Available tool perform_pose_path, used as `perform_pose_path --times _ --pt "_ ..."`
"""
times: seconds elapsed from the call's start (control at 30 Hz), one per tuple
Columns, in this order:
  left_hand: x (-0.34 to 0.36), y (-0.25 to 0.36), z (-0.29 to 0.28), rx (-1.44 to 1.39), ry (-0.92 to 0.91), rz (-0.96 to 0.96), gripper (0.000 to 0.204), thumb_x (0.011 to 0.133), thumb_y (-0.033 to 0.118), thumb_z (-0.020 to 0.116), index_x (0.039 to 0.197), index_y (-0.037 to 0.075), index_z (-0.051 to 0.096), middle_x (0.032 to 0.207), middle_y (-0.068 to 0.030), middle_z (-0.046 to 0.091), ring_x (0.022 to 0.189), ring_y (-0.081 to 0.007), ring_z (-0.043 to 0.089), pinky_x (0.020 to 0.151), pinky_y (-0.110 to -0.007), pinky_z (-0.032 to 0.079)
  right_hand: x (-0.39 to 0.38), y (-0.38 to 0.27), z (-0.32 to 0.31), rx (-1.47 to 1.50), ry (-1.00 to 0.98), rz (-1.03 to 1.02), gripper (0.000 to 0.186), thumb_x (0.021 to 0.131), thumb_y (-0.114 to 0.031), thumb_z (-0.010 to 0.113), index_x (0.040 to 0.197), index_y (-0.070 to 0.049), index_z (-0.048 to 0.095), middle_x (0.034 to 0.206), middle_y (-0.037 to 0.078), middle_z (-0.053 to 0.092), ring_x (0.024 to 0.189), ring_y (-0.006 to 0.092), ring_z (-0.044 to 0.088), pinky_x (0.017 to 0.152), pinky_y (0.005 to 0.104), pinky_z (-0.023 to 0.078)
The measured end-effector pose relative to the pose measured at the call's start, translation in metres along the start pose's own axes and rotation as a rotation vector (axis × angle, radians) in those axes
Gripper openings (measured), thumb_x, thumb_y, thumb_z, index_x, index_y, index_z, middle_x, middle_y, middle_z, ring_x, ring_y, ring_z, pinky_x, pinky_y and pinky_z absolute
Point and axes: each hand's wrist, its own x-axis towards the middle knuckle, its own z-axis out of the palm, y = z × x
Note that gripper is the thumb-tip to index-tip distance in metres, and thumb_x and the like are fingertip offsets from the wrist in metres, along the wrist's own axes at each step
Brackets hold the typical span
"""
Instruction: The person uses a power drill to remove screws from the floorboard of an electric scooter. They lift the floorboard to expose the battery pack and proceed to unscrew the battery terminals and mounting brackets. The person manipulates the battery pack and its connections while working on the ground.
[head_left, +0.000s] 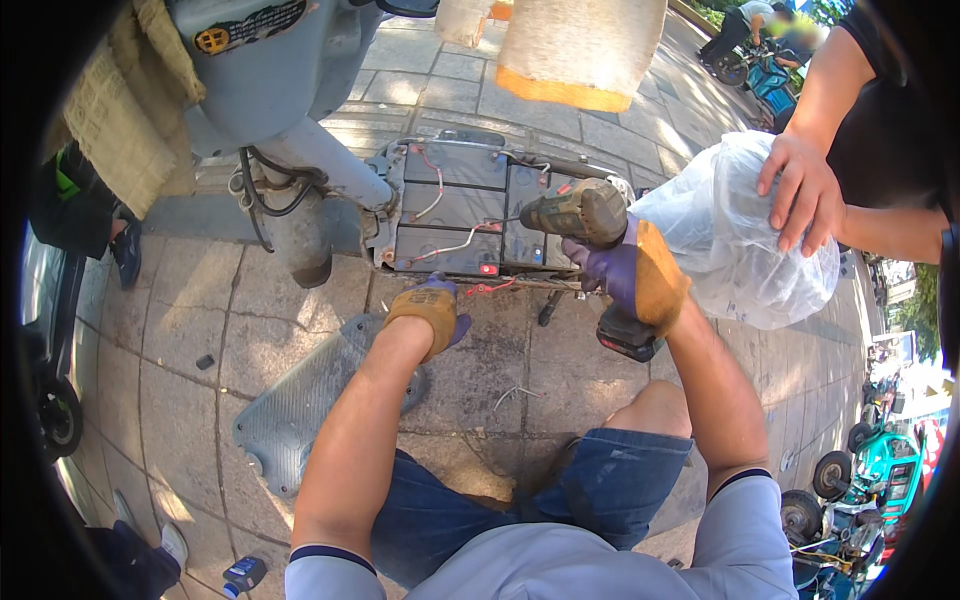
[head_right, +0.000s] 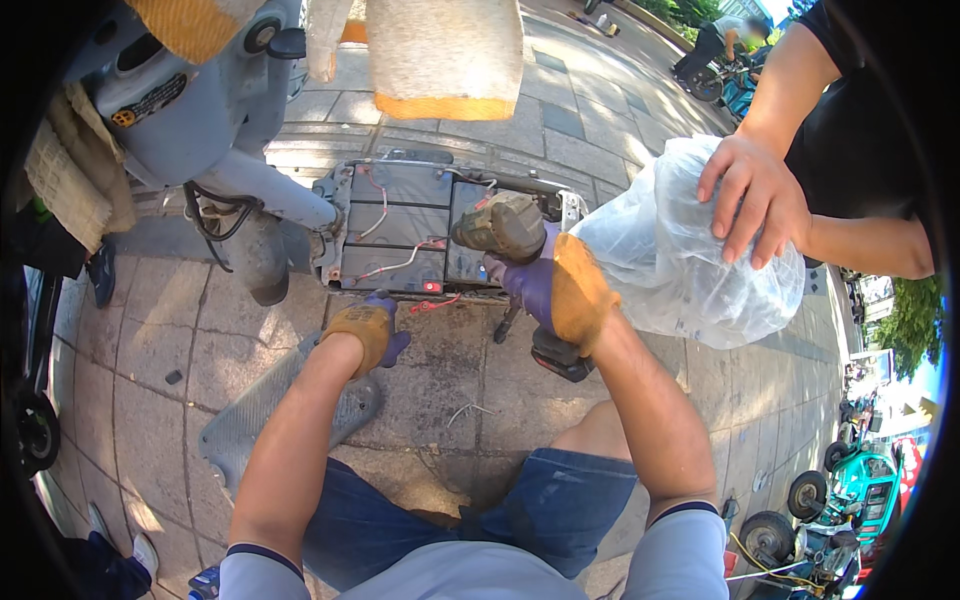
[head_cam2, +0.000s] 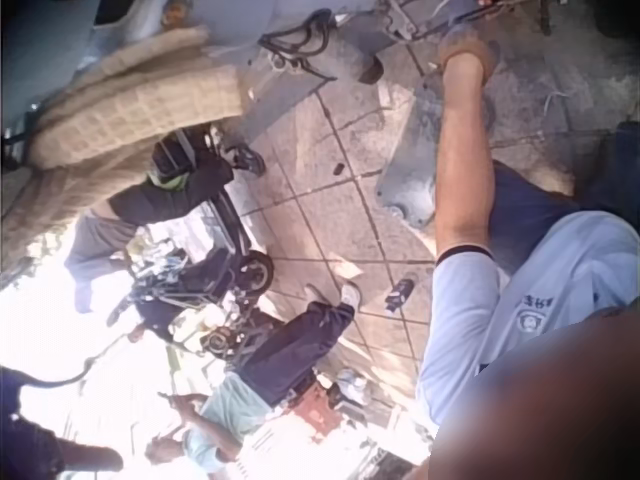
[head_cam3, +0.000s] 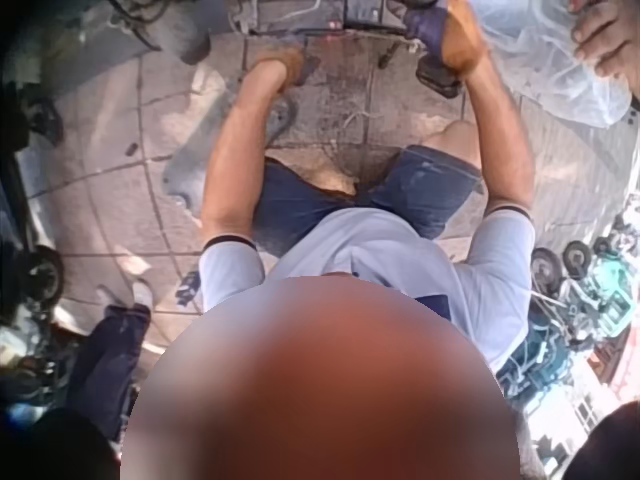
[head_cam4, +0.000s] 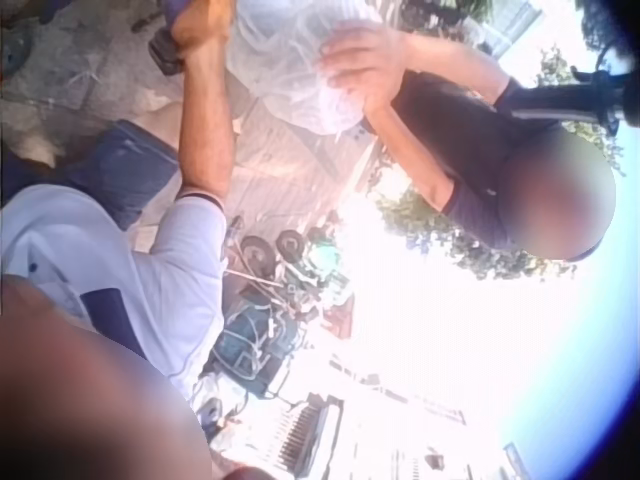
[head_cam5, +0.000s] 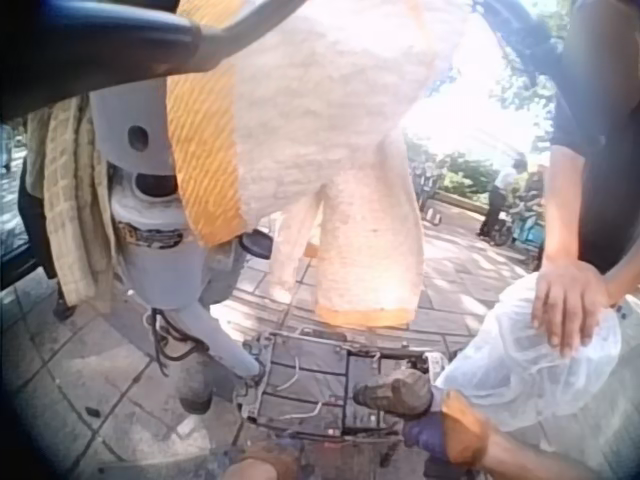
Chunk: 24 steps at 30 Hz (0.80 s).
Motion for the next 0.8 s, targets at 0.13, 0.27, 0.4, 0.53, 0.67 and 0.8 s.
perform_pose_path --times 0.13,0.27,0.4,0.53,0.67,0.8 --pt "0.001 -0.001 0.0 0.013 -0.002 -0.023 0.057 0.09 0.043 0.078 0.132 0.006 0.065 0.134 -0.0206 0.068 0.124 -0.0413 0.065 0.106 -0.048 0.053 0.005 -0.006 -0.003 -0.036 -0.056 -0.002 0.022 0.097 -0.017 0.075 0.113 -0.002 0.07 0.079 0.0 0.062 0.065 0.0098 0.055 0.057 0.032 0.05" --pt "0.007 -0.008 0.003 0.003 -0.029 -0.02 0.056 0.091 0.045 0.075 0.131 0.006 0.067 0.134 -0.0206 0.069 0.124 -0.0411 0.065 0.105 -0.047 0.053 0.011 -0.015 -0.004 -0.127 -0.047 -0.153 0.029 0.095 -0.016 0.072 0.122 -0.004 0.069 0.09 0.005 0.07 0.077 0.0171 0.064 0.068 0.0353 0.054" --pt "0.007 0.006 0.0 0.017 -0.055 -0.014 0.049 0.093 0.042 0.073 0.128 0.007 0.069 0.133 -0.0203 0.07 0.122 -0.0398 0.067 0.103 -0.046 0.054 0.025 -0.003 -0.014 -0.418 -0.088 -0.301 0.042 0.094 -0.026 0.072 0.131 -0.007 0.066 0.111 0.021 0.076 0.103 0.0396 0.072 0.087 0.0455 0.057" --pt "-0.003 0.018 -0.03 -0.047 -0.149 -0.114 0.05 0.093 0.041 0.074 0.126 0.004 0.068 0.133 -0.0237 0.068 0.121 -0.0409 0.066 0.103 -0.047 0.054 0.023 -0.046 -0.025 -0.712 -0.165 -0.31 0.054 0.093 -0.025 0.072 0.14 -0.004 0.057 0.108 0.025 0.074 0.104 0.0445 0.07 0.087 0.0504 0.056" --pt "0.016 0.015 -0.015 -0.178 0.236 -0.077 0.045 0.094 0.034 0.073 0.127 0.003 0.068 0.13 -0.0226 0.07 0.118 -0.0407 0.068 0.101 -0.047 0.055 0.03 -0.047 -0.027 -0.721 -0.14 -0.261 0.053 0.093 -0.03 0.074 0.135 -0.002 0.059 0.107 0.026 0.074 0.102 0.0442 0.071 0.085 0.0501 0.056" --pt "0.051 0.018 -0.019 -0.331 0.416 -0.126 0.044 0.094 0.032 0.075 0.129 0.006 0.07 0.128 -0.0207 0.071 0.118 -0.0392 0.069 0.1 -0.048 0.055 0.04 -0.016 -0.011 -0.519 -0.068 -0.292 0.049 0.093 -0.033 0.075 0.131 -0.005 0.063 0.107 0.024 0.075 0.1 0.044 0.071 0.084 0.0483 0.057"
